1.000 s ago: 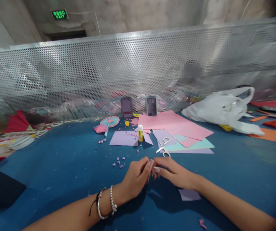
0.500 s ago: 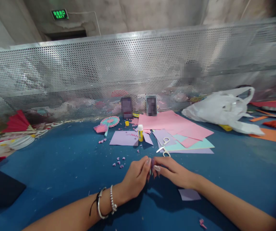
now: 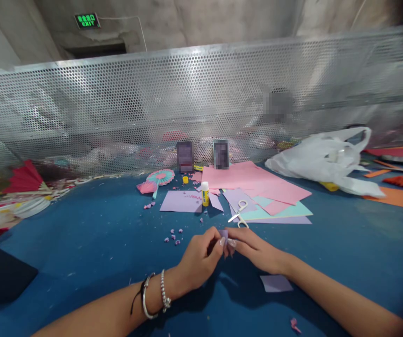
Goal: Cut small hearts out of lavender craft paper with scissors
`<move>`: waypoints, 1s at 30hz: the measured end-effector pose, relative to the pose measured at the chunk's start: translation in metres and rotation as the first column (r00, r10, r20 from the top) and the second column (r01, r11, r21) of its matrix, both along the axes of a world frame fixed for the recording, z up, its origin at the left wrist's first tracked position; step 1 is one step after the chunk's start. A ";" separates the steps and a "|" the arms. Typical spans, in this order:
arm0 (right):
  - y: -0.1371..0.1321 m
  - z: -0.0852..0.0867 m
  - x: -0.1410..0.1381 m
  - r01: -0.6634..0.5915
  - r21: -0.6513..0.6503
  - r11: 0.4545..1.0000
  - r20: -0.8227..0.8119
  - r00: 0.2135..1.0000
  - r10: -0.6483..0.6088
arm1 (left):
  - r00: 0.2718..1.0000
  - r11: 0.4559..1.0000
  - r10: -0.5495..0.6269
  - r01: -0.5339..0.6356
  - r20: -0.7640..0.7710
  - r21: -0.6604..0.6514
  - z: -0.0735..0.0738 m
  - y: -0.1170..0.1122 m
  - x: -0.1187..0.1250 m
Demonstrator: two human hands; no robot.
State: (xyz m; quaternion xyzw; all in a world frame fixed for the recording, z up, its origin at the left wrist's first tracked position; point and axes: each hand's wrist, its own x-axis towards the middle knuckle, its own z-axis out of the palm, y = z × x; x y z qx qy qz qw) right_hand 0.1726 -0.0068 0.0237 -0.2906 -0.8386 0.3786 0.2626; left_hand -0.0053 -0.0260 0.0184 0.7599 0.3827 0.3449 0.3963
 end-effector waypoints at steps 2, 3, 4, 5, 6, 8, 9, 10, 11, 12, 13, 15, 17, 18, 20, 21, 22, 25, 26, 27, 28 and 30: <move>0.000 0.001 0.000 -0.006 -0.008 1.000 -0.001 1.000 0.006 | 1.000 1.000 0.007 -0.007 -0.002 0.014 0.000 0.000 0.000; 0.000 0.001 0.000 -0.011 -0.011 1.000 0.000 1.000 0.011 | 1.000 1.000 0.013 -0.013 -0.005 0.023 0.000 0.000 0.000; 0.000 0.002 0.001 -0.016 -0.013 1.000 0.001 1.000 0.016 | 1.000 0.999 0.020 -0.020 -0.010 0.031 0.000 0.000 0.000; 0.000 0.002 0.001 -0.023 -0.012 1.000 0.001 1.000 0.023 | 0.999 0.999 0.027 -0.026 -0.017 0.038 -0.001 0.000 0.000; 0.000 0.003 0.001 -0.029 -0.007 1.000 0.003 1.000 0.029 | 0.999 0.998 0.037 -0.035 -0.026 0.045 -0.002 0.001 0.000; 0.000 0.002 0.002 -0.035 0.007 0.999 0.012 0.999 0.035 | 0.997 0.997 0.061 -0.059 -0.047 0.059 -0.003 0.001 0.000; 0.000 0.001 0.002 -0.036 0.016 0.999 0.021 0.999 0.035 | 0.996 0.995 0.074 -0.070 -0.055 0.064 -0.004 0.001 0.000; 0.000 0.001 0.002 -0.035 0.026 0.999 0.029 0.999 0.034 | 0.995 0.995 0.084 -0.080 -0.060 0.066 -0.004 0.002 0.000; 0.000 0.000 0.002 -0.030 0.036 0.999 0.035 0.999 0.029 | 0.994 0.994 0.091 -0.088 -0.061 0.064 -0.004 0.002 0.000; 0.000 -0.001 0.001 -0.024 0.042 0.999 0.041 0.999 0.023 | 0.994 0.994 0.096 -0.093 -0.056 0.057 -0.004 0.002 0.000; 0.000 -0.002 0.001 -0.020 0.044 0.999 0.043 0.999 0.018 | 0.994 0.994 0.098 -0.096 -0.047 0.047 -0.004 0.002 0.001; 0.001 -0.003 0.000 -0.016 0.033 0.999 0.038 0.999 0.015 | 0.995 0.995 0.096 -0.095 -0.026 0.027 -0.003 0.003 0.001; 0.001 -0.003 -0.002 -0.017 0.014 1.000 0.031 0.999 0.017 | 0.996 0.996 0.086 -0.086 -0.011 0.010 -0.001 0.002 0.001; 0.001 -0.003 -0.002 -0.019 0.007 1.000 0.025 1.000 0.019 | 0.997 0.997 0.080 -0.080 -0.005 0.000 0.000 0.002 0.001; 0.001 -0.003 -0.002 -0.020 0.000 1.000 0.015 1.000 0.020 | 0.997 0.997 0.072 -0.071 0.007 -0.023 0.000 0.001 0.001; 0.002 -0.003 -0.002 -0.022 -0.001 1.000 0.013 1.000 0.022 | 0.998 0.997 0.069 -0.069 0.014 -0.037 0.000 0.000 0.001; 0.002 -0.004 -0.002 -0.024 0.000 1.000 0.013 1.000 0.024 | 0.998 0.997 0.066 -0.065 0.019 -0.051 -0.001 0.000 0.000; 0.003 -0.008 -0.001 -0.028 0.001 1.000 0.021 0.999 0.028 | 0.998 0.995 0.055 -0.053 0.021 -0.079 -0.004 0.001 -0.001; 0.004 -0.009 0.000 -0.026 0.003 1.000 0.024 0.999 0.026 | 0.999 0.995 0.050 -0.048 0.022 -0.086 -0.006 0.002 -0.002; 0.004 -0.010 0.000 -0.024 0.003 1.000 0.025 0.999 0.024 | 0.999 0.995 0.045 -0.042 0.025 -0.091 -0.006 0.002 -0.002; 0.004 -0.010 0.000 -0.023 0.003 1.000 0.024 0.999 0.023 | 0.999 0.995 0.039 -0.036 0.029 -0.096 -0.007 0.003 -0.002; 0.003 -0.010 -0.001 -0.030 0.002 1.000 0.016 0.999 0.030 | 0.999 0.993 0.031 -0.026 0.042 -0.114 -0.007 0.003 -0.001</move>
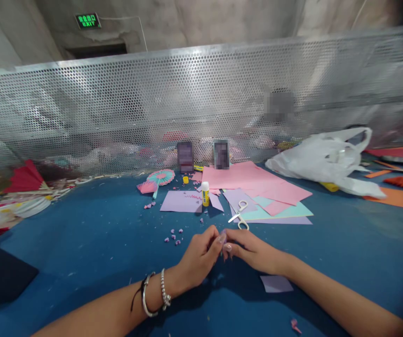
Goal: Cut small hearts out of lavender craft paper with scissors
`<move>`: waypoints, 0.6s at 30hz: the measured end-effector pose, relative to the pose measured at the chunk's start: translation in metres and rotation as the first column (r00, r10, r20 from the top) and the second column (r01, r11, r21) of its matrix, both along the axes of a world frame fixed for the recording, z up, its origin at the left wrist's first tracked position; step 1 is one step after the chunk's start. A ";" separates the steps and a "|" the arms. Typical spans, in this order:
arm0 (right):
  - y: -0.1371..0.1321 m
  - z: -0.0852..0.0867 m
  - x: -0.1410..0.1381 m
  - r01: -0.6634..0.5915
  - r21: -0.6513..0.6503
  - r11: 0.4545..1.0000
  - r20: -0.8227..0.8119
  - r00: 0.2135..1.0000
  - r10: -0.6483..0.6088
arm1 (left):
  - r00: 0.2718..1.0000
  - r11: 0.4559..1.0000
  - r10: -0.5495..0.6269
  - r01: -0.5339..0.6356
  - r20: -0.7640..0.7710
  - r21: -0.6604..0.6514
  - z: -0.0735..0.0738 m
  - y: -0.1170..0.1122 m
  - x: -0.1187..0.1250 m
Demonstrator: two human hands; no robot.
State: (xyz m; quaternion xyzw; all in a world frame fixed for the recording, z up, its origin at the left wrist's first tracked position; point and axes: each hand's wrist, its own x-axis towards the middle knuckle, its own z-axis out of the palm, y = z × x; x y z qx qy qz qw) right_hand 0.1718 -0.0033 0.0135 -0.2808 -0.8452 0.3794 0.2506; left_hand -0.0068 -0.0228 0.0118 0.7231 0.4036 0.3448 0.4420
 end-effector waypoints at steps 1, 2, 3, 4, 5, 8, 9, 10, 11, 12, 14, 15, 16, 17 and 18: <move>0.000 0.000 0.000 -0.006 0.001 1.000 -0.007 1.000 0.006 | 1.000 1.000 -0.002 0.002 0.008 -0.013 0.000 0.000 0.000; -0.001 0.001 -0.001 -0.012 0.002 1.000 -0.016 1.000 0.012 | 1.000 1.000 -0.002 0.002 0.017 -0.027 0.001 0.000 0.001; -0.001 0.001 -0.001 -0.018 0.005 1.000 -0.024 1.000 0.018 | 1.000 0.999 0.002 -0.001 0.027 -0.042 0.001 0.001 0.002; -0.001 0.001 -0.001 -0.023 0.009 1.000 -0.032 0.999 0.023 | 0.999 0.998 0.007 -0.005 0.038 -0.056 0.001 0.001 0.002; -0.001 0.001 -0.002 -0.027 0.010 1.000 -0.039 0.999 0.027 | 0.999 0.998 0.011 -0.007 0.049 -0.070 0.001 0.001 0.002; 0.000 0.000 -0.002 -0.035 0.014 0.999 -0.056 0.998 0.036 | 0.996 0.995 -0.006 0.015 0.090 -0.100 0.000 0.003 0.002; 0.000 0.000 -0.002 -0.035 0.020 0.999 -0.058 0.998 0.036 | 0.995 0.994 -0.016 0.027 0.101 -0.107 -0.001 0.004 0.002; 0.001 0.000 -0.002 -0.034 0.028 0.999 -0.056 0.998 0.035 | 0.994 0.992 -0.028 0.040 0.108 -0.116 -0.002 0.005 0.002; 0.001 0.000 -0.002 -0.034 0.036 0.999 -0.052 0.998 0.036 | 0.993 0.991 -0.037 0.051 0.113 -0.125 -0.002 0.005 0.002; 0.001 0.000 -0.002 -0.034 0.044 0.998 -0.050 0.998 0.036 | 0.993 0.989 -0.043 0.058 0.114 -0.133 -0.002 0.005 0.001; 0.001 0.000 -0.002 -0.036 0.054 0.998 -0.046 0.998 0.038 | 0.992 0.986 -0.052 0.069 0.114 -0.149 -0.002 0.006 0.001; 0.001 0.000 -0.002 -0.036 0.056 0.998 -0.044 0.998 0.038 | 0.992 0.985 -0.054 0.072 0.114 -0.156 -0.002 0.006 0.001; 0.001 0.001 -0.002 -0.033 0.057 0.998 -0.043 0.998 0.036 | 0.992 0.985 -0.054 0.072 0.113 -0.156 -0.001 0.006 0.001; 0.001 0.001 -0.002 -0.030 0.058 0.998 -0.040 0.999 0.032 | 0.992 0.986 -0.053 0.070 0.112 -0.152 -0.001 0.006 0.002; 0.001 0.002 -0.002 -0.025 0.058 0.998 -0.037 0.999 0.028 | 0.993 0.987 -0.050 0.066 0.111 -0.144 0.000 0.005 0.002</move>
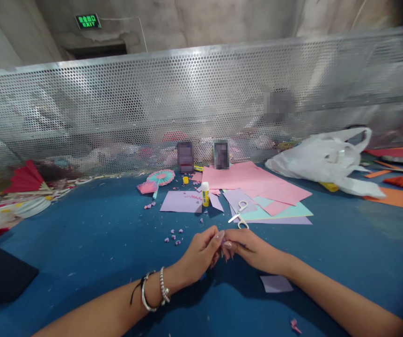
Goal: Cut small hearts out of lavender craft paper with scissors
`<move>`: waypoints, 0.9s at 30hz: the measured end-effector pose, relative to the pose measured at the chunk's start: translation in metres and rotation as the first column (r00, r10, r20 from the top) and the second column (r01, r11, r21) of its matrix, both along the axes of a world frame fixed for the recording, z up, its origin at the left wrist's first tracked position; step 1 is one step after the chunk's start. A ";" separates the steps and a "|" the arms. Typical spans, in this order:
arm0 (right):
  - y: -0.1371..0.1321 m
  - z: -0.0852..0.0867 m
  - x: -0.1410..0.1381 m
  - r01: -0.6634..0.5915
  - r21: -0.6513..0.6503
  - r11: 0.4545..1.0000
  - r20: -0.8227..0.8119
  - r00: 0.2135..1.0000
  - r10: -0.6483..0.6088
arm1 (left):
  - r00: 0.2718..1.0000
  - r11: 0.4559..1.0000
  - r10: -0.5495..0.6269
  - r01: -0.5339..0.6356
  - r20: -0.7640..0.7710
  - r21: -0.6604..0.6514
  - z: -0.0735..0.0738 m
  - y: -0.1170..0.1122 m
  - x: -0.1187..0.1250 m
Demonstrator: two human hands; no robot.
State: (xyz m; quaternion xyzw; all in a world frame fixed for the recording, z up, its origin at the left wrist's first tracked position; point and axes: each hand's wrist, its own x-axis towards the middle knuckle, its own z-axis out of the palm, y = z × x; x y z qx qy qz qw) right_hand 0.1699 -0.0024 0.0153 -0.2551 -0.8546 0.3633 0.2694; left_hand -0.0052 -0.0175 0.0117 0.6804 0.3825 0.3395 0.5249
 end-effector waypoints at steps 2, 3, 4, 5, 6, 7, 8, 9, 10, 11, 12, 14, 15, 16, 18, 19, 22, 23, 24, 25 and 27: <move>0.000 0.001 0.000 0.020 0.000 1.000 -0.004 1.000 -0.020 | 1.000 0.999 0.026 -0.026 0.003 0.027 0.001 0.000 0.000; 0.000 0.002 0.001 0.039 -0.003 0.999 -0.011 0.999 -0.039 | 0.999 0.998 0.047 -0.047 0.006 0.039 0.001 0.000 0.000; 0.000 0.002 0.001 0.064 -0.011 0.998 -0.022 0.998 -0.064 | 0.997 0.997 0.070 -0.071 0.009 0.043 0.000 0.000 0.001; 0.001 0.003 0.002 0.096 -0.024 0.995 -0.037 0.995 -0.097 | 0.996 0.995 0.094 -0.094 0.010 0.042 0.000 0.000 0.001; 0.003 0.003 0.002 0.133 -0.047 0.990 -0.055 0.989 -0.136 | 0.993 0.993 0.114 -0.115 0.012 0.037 -0.001 0.000 0.001; 0.005 0.003 0.003 0.171 -0.074 0.982 -0.072 0.982 -0.176 | 0.991 0.991 0.132 -0.132 0.017 0.028 -0.002 0.001 0.001; 0.007 0.003 0.003 0.204 -0.101 0.974 -0.086 0.973 -0.213 | 0.989 0.989 0.147 -0.148 0.025 0.017 -0.004 0.001 0.002; 0.009 0.003 0.004 0.230 -0.124 0.965 -0.096 0.965 -0.243 | 0.986 0.987 0.162 -0.163 0.035 0.006 -0.004 0.002 0.002; 0.011 0.004 0.004 0.249 -0.139 0.959 -0.103 0.959 -0.264 | 0.983 0.984 0.176 -0.176 0.045 -0.003 -0.005 0.002 0.002; 0.012 0.004 0.004 0.261 -0.145 0.954 -0.106 0.955 -0.277 | 0.980 0.982 0.190 -0.190 0.052 -0.009 -0.006 0.003 0.002; 0.013 0.005 0.004 0.269 -0.143 0.952 -0.109 0.952 -0.285 | 0.978 0.979 0.202 -0.202 0.053 -0.012 -0.006 0.003 0.003; 0.012 0.007 0.003 0.276 -0.136 0.951 -0.116 0.949 -0.292 | 0.975 0.976 0.218 -0.218 0.042 0.000 -0.005 0.003 0.003; 0.010 0.008 0.003 0.279 -0.132 0.951 -0.121 0.948 -0.294 | 0.974 0.975 0.223 -0.223 0.034 0.012 -0.004 0.003 0.003; 0.009 0.010 0.002 0.279 -0.125 0.952 -0.124 0.948 -0.294 | 0.973 0.973 0.228 -0.229 0.027 0.025 -0.004 0.003 0.003; 0.006 0.011 0.002 0.285 -0.099 0.953 -0.110 0.949 -0.295 | 0.971 0.969 0.239 -0.240 0.021 0.053 -0.004 0.003 0.003; 0.005 0.012 0.003 0.295 -0.071 0.953 -0.086 0.950 -0.300 | 0.968 0.966 0.248 -0.249 0.022 0.062 -0.005 0.003 0.002; 0.009 0.010 0.010 0.389 0.135 0.911 0.037 0.917 -0.397 | 0.954 0.952 0.296 -0.298 0.040 0.063 -0.007 0.005 0.001; 0.012 0.009 0.013 0.436 0.238 0.868 0.078 0.882 -0.465 | 0.949 0.948 0.311 -0.314 0.049 0.055 -0.007 0.005 0.001; 0.016 0.007 0.017 0.478 0.340 0.810 0.113 0.834 -0.540 | 0.944 0.944 0.324 -0.327 0.058 0.045 -0.007 0.006 0.001; 0.019 0.005 0.021 0.516 0.421 0.746 0.142 0.775 -0.616 | 0.941 0.942 0.332 -0.335 0.066 0.034 -0.007 0.006 0.000; 0.026 0.002 0.029 0.533 0.532 0.659 0.215 0.667 -0.713 | 0.935 0.937 0.346 -0.348 0.077 0.014 -0.006 0.007 0.000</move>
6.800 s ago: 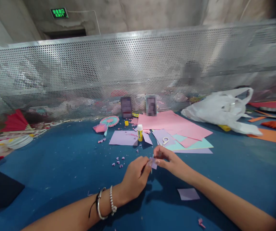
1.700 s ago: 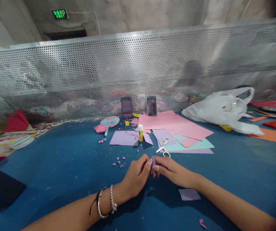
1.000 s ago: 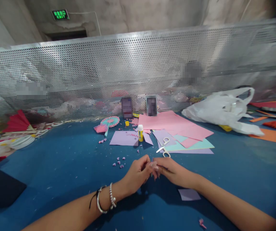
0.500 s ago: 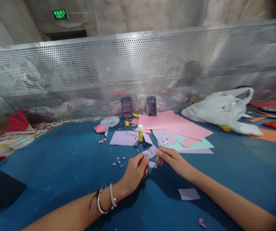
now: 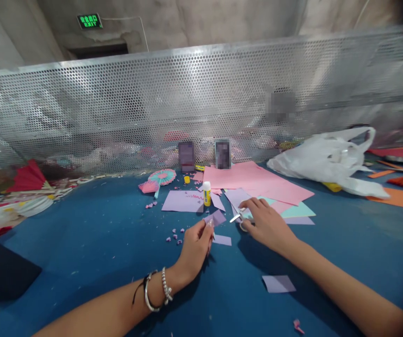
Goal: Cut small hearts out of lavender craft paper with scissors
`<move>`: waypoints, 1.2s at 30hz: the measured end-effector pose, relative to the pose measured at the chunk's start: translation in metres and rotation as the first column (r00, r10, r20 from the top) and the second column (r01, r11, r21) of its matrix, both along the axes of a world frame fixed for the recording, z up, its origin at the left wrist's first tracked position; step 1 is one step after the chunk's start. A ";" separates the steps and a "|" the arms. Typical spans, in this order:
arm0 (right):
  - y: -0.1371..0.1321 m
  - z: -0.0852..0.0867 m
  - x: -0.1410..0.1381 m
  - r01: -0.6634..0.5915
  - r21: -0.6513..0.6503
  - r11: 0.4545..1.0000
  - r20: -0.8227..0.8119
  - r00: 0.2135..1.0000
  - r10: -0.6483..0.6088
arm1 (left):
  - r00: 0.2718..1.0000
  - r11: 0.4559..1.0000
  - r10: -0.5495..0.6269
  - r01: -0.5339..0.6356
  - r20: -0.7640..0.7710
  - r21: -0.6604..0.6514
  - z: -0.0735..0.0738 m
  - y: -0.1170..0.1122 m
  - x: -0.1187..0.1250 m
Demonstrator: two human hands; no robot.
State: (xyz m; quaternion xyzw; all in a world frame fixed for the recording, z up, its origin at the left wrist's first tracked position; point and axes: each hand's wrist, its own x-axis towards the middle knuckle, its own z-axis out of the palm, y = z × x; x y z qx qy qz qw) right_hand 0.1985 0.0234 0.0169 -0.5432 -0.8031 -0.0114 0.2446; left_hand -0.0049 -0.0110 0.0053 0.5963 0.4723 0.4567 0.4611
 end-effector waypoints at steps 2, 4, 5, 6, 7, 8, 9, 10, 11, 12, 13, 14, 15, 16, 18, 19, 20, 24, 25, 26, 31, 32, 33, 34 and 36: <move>0.003 -0.003 0.005 0.061 -0.014 0.998 0.116 0.992 -0.059 | 1.000 1.000 0.015 -0.015 0.008 -0.010 0.001 0.000 0.000; 0.004 -0.005 0.007 0.087 -0.039 0.996 0.196 0.978 -0.077 | 1.000 1.000 0.021 -0.021 0.011 -0.013 0.001 0.000 0.001; 0.003 -0.005 0.007 0.093 -0.051 0.994 0.222 0.972 -0.079 | 1.000 1.000 0.021 -0.021 0.012 -0.013 0.001 0.000 0.001; 0.003 -0.004 0.007 0.098 -0.070 0.993 0.240 0.967 -0.079 | 1.000 1.000 0.021 -0.020 0.012 -0.014 0.001 0.000 0.001; 0.002 -0.003 0.007 0.105 -0.094 0.990 0.252 0.964 -0.079 | 1.000 1.000 0.022 -0.022 0.012 -0.016 0.001 0.001 0.001; 0.001 -0.002 0.006 0.114 -0.120 0.986 0.259 0.962 -0.080 | 1.000 1.000 0.025 -0.025 0.014 -0.019 0.000 0.001 0.000; 0.001 -0.001 0.006 0.121 -0.146 0.982 0.264 0.961 -0.080 | 0.999 0.999 0.028 -0.028 0.017 -0.022 0.000 0.002 0.000; 0.000 0.000 0.006 0.128 -0.169 0.977 0.266 0.961 -0.080 | 0.999 0.999 0.030 -0.030 0.021 -0.025 -0.001 0.002 0.000; 0.000 0.001 0.007 0.134 -0.183 0.974 0.268 0.960 -0.081 | 0.999 0.999 0.031 -0.030 0.025 -0.027 -0.002 0.003 0.000; 0.000 0.001 0.007 0.137 -0.192 0.972 0.269 0.960 -0.082 | 0.999 0.999 0.031 -0.030 0.031 -0.028 -0.002 0.003 -0.001; 0.000 0.001 0.008 0.139 -0.195 0.971 0.270 0.959 -0.083 | 0.999 0.999 0.030 -0.029 0.035 -0.029 -0.003 0.003 -0.001; -0.001 0.002 0.008 0.142 -0.198 0.970 0.272 0.959 -0.085 | 0.999 0.999 0.029 -0.028 0.038 -0.028 -0.003 0.004 -0.001; -0.001 0.002 0.008 0.147 -0.198 0.969 0.274 0.958 -0.089 | 0.999 0.999 0.031 -0.029 0.040 -0.027 -0.003 0.003 -0.001; -0.002 0.002 0.008 0.153 -0.194 0.969 0.277 0.956 -0.095 | 0.999 0.999 0.033 -0.032 0.041 -0.026 -0.003 0.003 -0.001; -0.003 0.003 0.008 0.164 -0.183 0.969 0.283 0.953 -0.108 | 0.998 0.999 0.043 -0.042 0.045 -0.025 -0.002 0.003 -0.002; -0.004 0.003 0.008 0.169 -0.175 0.970 0.286 0.951 -0.114 | 0.998 0.999 0.050 -0.048 0.047 -0.025 -0.001 0.002 -0.002; -0.005 0.004 0.007 0.172 -0.166 0.971 0.290 0.950 -0.119 | 0.997 0.998 0.058 -0.056 0.051 -0.026 -0.001 0.002 -0.002; -0.005 0.004 0.006 0.193 -0.132 0.972 0.278 0.949 -0.151 | 0.993 0.996 0.088 -0.086 0.074 -0.030 -0.002 0.003 -0.002; -0.005 0.003 0.006 0.200 -0.127 0.971 0.269 0.950 -0.160 | 0.992 0.995 0.094 -0.092 0.080 -0.033 -0.002 0.003 -0.003; -0.004 0.002 0.007 0.207 -0.125 0.970 0.260 0.951 -0.169 | 0.992 0.995 0.099 -0.096 0.084 -0.037 -0.002 0.003 -0.003; -0.002 0.002 0.007 0.232 -0.124 0.965 0.205 0.957 -0.204 | 0.989 0.993 0.113 -0.110 0.091 -0.041 -0.001 0.003 -0.003; -0.002 0.003 0.007 0.233 -0.126 0.964 0.194 0.959 -0.206 | 0.989 0.993 0.114 -0.111 0.093 -0.038 -0.001 0.002 -0.002; -0.002 0.004 0.006 0.232 -0.132 0.964 0.182 0.961 -0.206 | 0.989 0.993 0.116 -0.113 0.094 -0.037 0.000 0.002 -0.002; -0.002 0.005 0.005 0.231 -0.141 0.963 0.166 0.964 -0.207 | 0.989 0.993 0.118 -0.114 0.095 -0.037 0.000 0.002 -0.002; -0.003 0.007 0.004 0.231 -0.167 0.958 0.122 0.970 -0.212 | 0.988 0.992 0.120 -0.117 0.093 -0.037 0.000 0.002 -0.002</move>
